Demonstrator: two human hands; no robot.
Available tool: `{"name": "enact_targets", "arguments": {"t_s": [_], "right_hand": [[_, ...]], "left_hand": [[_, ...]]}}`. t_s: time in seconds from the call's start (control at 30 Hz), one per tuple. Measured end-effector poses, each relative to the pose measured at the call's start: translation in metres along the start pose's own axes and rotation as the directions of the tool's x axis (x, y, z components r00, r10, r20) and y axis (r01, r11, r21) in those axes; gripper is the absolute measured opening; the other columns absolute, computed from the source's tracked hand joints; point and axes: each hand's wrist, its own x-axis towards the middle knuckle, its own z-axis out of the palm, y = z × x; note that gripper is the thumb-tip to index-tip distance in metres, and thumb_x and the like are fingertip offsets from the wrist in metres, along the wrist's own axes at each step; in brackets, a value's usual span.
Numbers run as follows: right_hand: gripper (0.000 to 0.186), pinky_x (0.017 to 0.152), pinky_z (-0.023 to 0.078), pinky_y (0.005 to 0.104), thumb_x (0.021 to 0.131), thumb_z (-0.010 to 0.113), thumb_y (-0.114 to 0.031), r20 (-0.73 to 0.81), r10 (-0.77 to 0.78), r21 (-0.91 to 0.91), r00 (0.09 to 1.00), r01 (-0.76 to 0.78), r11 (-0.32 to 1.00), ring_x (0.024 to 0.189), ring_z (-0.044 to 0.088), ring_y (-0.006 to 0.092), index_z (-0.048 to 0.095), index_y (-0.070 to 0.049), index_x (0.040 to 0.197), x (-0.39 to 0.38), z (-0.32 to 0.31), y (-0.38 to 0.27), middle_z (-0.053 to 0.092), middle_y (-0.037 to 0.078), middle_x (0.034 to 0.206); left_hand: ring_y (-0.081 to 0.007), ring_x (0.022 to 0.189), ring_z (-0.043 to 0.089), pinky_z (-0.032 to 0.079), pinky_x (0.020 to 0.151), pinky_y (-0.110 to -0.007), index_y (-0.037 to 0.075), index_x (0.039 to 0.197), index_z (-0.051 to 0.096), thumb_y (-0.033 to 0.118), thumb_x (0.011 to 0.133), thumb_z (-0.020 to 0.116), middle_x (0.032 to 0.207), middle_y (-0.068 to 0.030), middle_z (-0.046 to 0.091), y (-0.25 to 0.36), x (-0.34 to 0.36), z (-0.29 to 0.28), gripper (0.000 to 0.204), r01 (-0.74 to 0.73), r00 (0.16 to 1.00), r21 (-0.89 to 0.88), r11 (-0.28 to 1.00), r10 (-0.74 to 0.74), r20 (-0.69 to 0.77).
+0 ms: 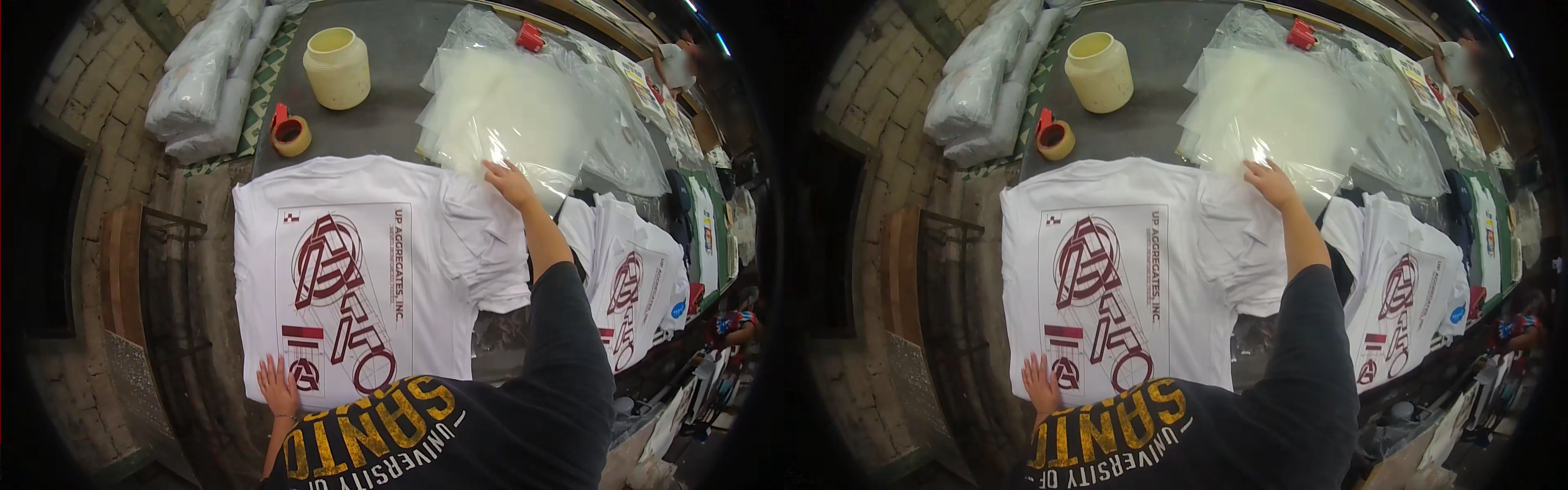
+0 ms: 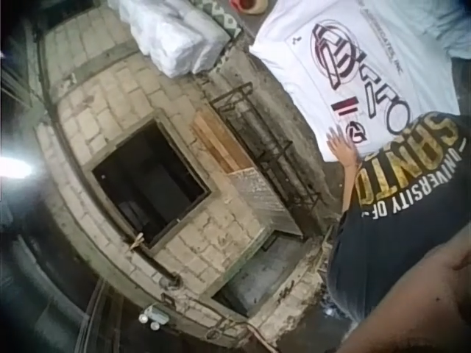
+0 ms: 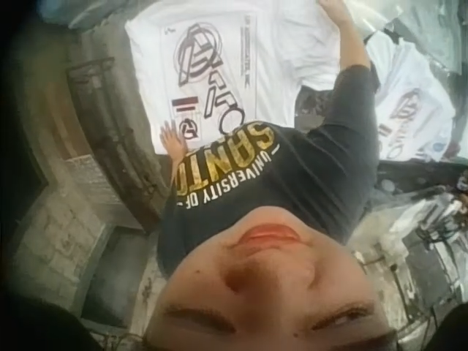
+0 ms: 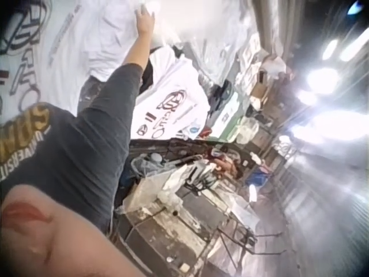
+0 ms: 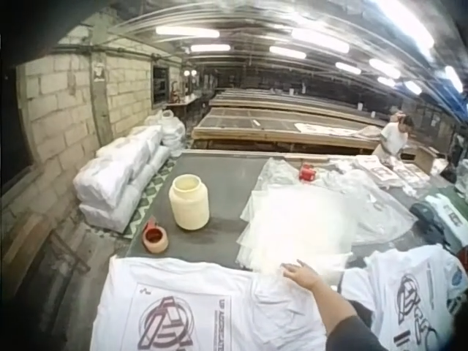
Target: Sorting, checking, and stacking printed t-shirts with plastic separator sheets on a long work table.
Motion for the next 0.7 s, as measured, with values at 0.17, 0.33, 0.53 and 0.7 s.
{"name": "enact_targets", "arguments": {"t_s": [0.17, 0.33, 0.53, 0.7], "right_hand": [[0.016, 0.108, 0.035, 0.0408, 0.087, 0.049, -0.010, 0.046, -0.029, -0.106, 0.999, 0.033, 0.994, 0.127, 0.046, 0.0226, 0.053, -0.011, 0.102, 0.004, 0.018, 0.022, 0.047, 0.002, 0.139], [0.027, 0.108, 0.035, 0.0404, 0.088, 0.044, -0.009, 0.064, 0.110, 0.050, 0.992, -0.113, 0.992, 0.133, 0.038, 0.0230, 0.053, -0.011, 0.113, 0.006, 0.022, 0.027, 0.041, 0.002, 0.144], [0.025, 0.111, 0.027, 0.0500, 0.094, 0.043, -0.018, 0.055, 0.378, 0.106, 0.924, -0.382, 0.918, 0.135, 0.036, 0.0257, 0.053, -0.010, 0.115, 0.002, 0.017, -0.017, 0.040, 0.005, 0.145], [0.029, 0.094, 0.042, 0.0408, 0.089, 0.058, -0.019, -0.359, 0.614, 0.506, 0.703, -0.406, 0.761, 0.107, 0.056, 0.0343, 0.060, -0.001, 0.111, -0.069, -0.024, -0.129, 0.061, 0.018, 0.114]], "left_hand": [[-0.0376, 0.137, 0.028, 0.016, 0.113, -0.050, 0.010, 0.137, 0.047, 0.023, 0.091, 0.047, 0.147, -0.0154, 0.035, 0.006, 0.003, -0.005, 0.048, -0.002, 1.000, 0.000, 1.000, 0.002, -0.010], [-0.0369, 0.137, 0.028, 0.016, 0.113, -0.049, 0.009, 0.136, 0.048, 0.024, 0.092, 0.045, 0.147, -0.0155, 0.035, 0.007, 0.006, -0.005, 0.047, -0.004, 1.000, 0.018, 1.000, 0.004, 0.001], [-0.0357, 0.138, 0.026, 0.014, 0.113, -0.048, 0.010, 0.136, 0.047, 0.026, 0.092, 0.045, 0.148, -0.0147, 0.035, -0.001, 0.006, 0.002, 0.047, -0.053, 0.999, 0.022, 0.998, 0.053, -0.013], [-0.0365, 0.135, 0.030, 0.019, 0.112, -0.046, 0.008, 0.136, 0.046, 0.029, 0.093, 0.048, 0.145, -0.0149, 0.038, -0.031, 0.011, 0.015, 0.048, 0.092, 0.990, -0.053, 0.994, -0.097, -0.101]]}}
